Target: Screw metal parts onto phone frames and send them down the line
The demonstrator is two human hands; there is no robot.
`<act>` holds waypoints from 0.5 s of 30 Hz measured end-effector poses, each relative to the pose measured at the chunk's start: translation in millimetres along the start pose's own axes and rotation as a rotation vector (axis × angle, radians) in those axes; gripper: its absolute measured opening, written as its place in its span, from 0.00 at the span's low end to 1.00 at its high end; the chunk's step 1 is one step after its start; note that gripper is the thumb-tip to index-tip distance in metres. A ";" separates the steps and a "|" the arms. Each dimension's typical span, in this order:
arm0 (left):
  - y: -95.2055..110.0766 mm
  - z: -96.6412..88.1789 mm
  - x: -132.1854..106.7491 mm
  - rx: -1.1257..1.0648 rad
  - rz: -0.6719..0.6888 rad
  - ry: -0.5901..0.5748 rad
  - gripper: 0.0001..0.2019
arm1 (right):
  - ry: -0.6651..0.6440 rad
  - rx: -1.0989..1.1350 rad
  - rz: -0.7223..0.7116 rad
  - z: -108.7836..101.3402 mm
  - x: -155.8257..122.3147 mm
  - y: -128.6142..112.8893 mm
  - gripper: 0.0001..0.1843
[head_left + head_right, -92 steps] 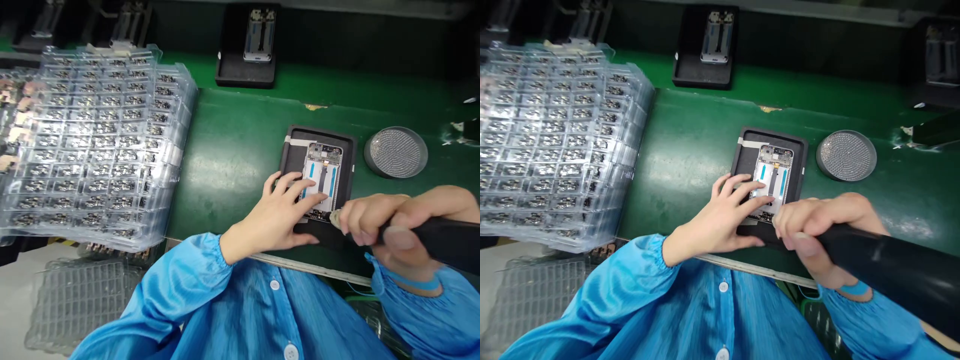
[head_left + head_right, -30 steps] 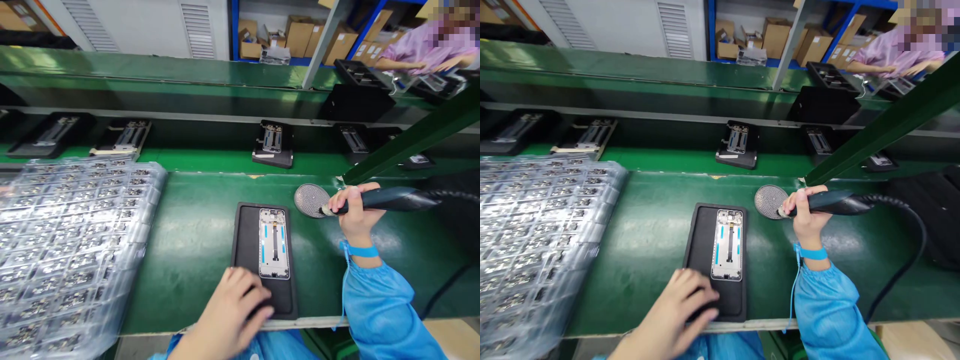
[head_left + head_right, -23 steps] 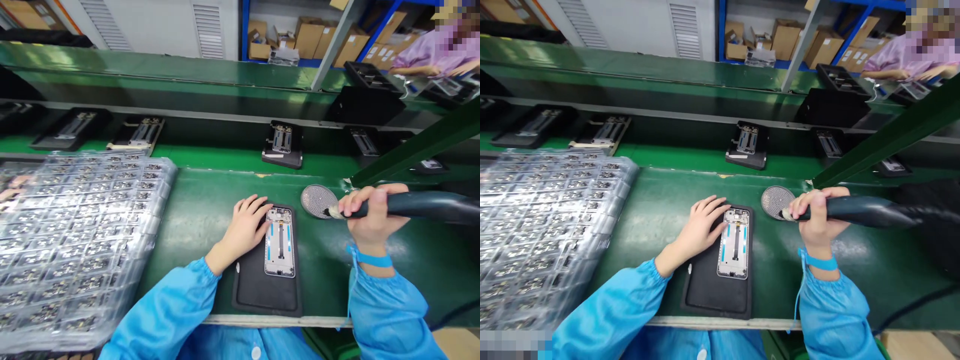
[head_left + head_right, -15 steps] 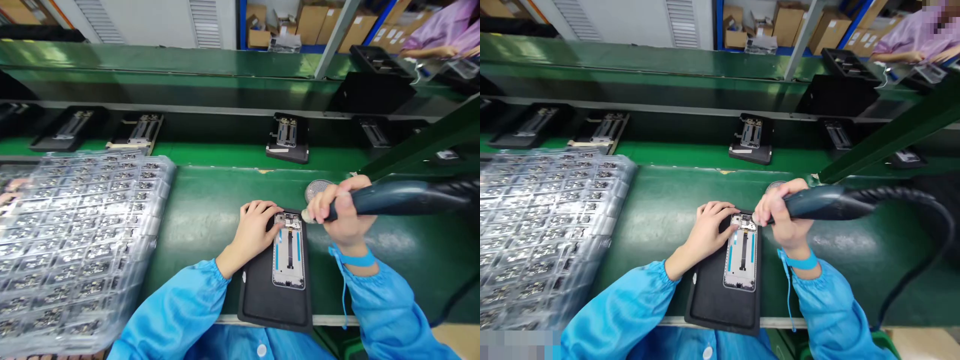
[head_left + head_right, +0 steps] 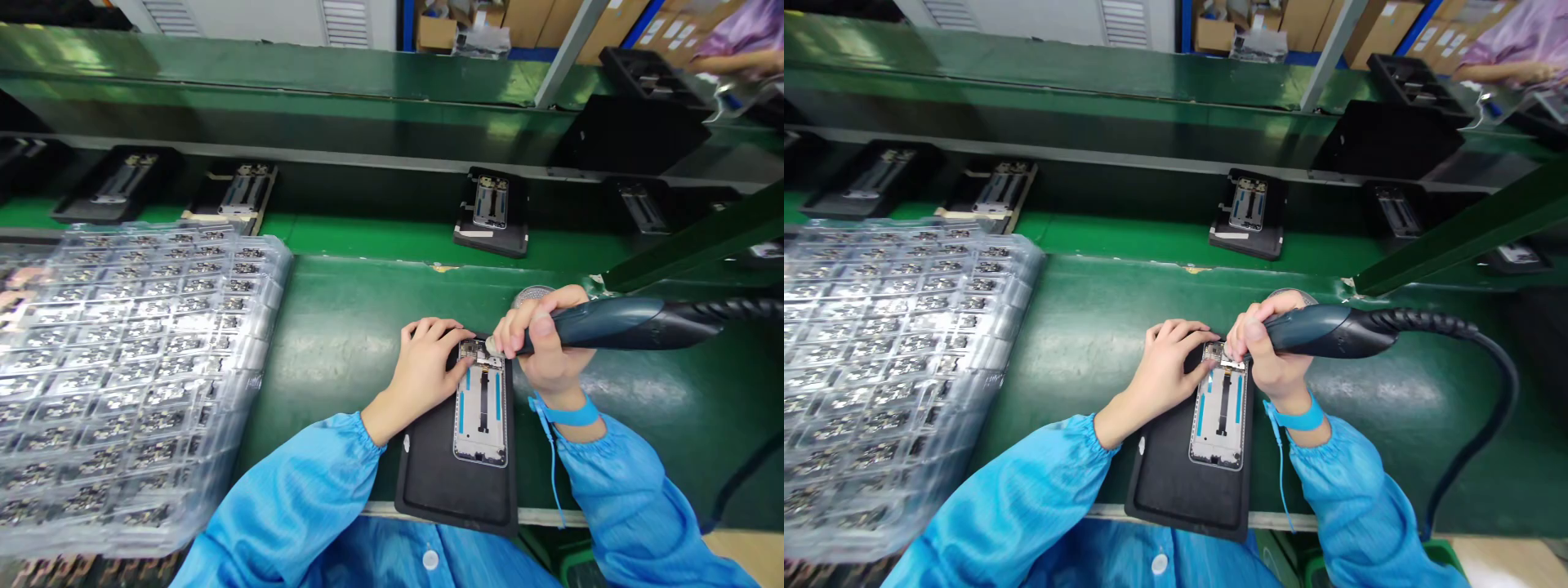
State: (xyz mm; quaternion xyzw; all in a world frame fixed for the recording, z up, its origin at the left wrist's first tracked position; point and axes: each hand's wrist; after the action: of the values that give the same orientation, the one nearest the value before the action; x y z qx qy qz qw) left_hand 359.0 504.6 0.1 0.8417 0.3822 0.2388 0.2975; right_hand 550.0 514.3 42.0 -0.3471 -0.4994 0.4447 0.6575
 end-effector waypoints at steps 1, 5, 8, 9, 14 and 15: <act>0.0 0.0 0.0 0.003 0.001 -0.002 0.18 | -0.002 -0.010 0.015 -0.1 0.3 -0.4 0.20; -1.2 -1.1 0.1 0.018 0.012 -0.020 0.18 | -0.009 -0.066 0.169 4.6 3.9 -5.1 0.25; -2.1 -1.2 0.8 0.030 0.023 -0.030 0.19 | -0.019 -0.082 0.232 12.4 8.1 -7.0 0.29; -1.5 -1.1 0.6 0.041 0.020 -0.028 0.19 | -0.026 -0.081 0.236 14.5 9.0 -6.9 0.29; 18.0 -11.7 -23.4 0.121 0.028 0.030 0.21 | 0.002 -0.110 0.215 11.4 0.1 -11.2 0.27; 24.3 -18.0 -35.5 0.126 0.052 0.038 0.21 | 0.039 -0.106 0.206 8.0 -4.1 -12.9 0.27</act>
State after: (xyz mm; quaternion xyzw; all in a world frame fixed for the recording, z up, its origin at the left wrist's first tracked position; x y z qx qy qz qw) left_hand 338.7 469.6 23.3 0.8636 0.3801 0.2381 0.2303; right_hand 544.9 505.8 54.3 -0.4394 -0.4710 0.4759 0.5989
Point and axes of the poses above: each hand's wrist, its own x-axis towards the middle knuckle, its own z-axis out of the palm, y = z × x, and after that the axes turned 12 degrees about z, right-handed
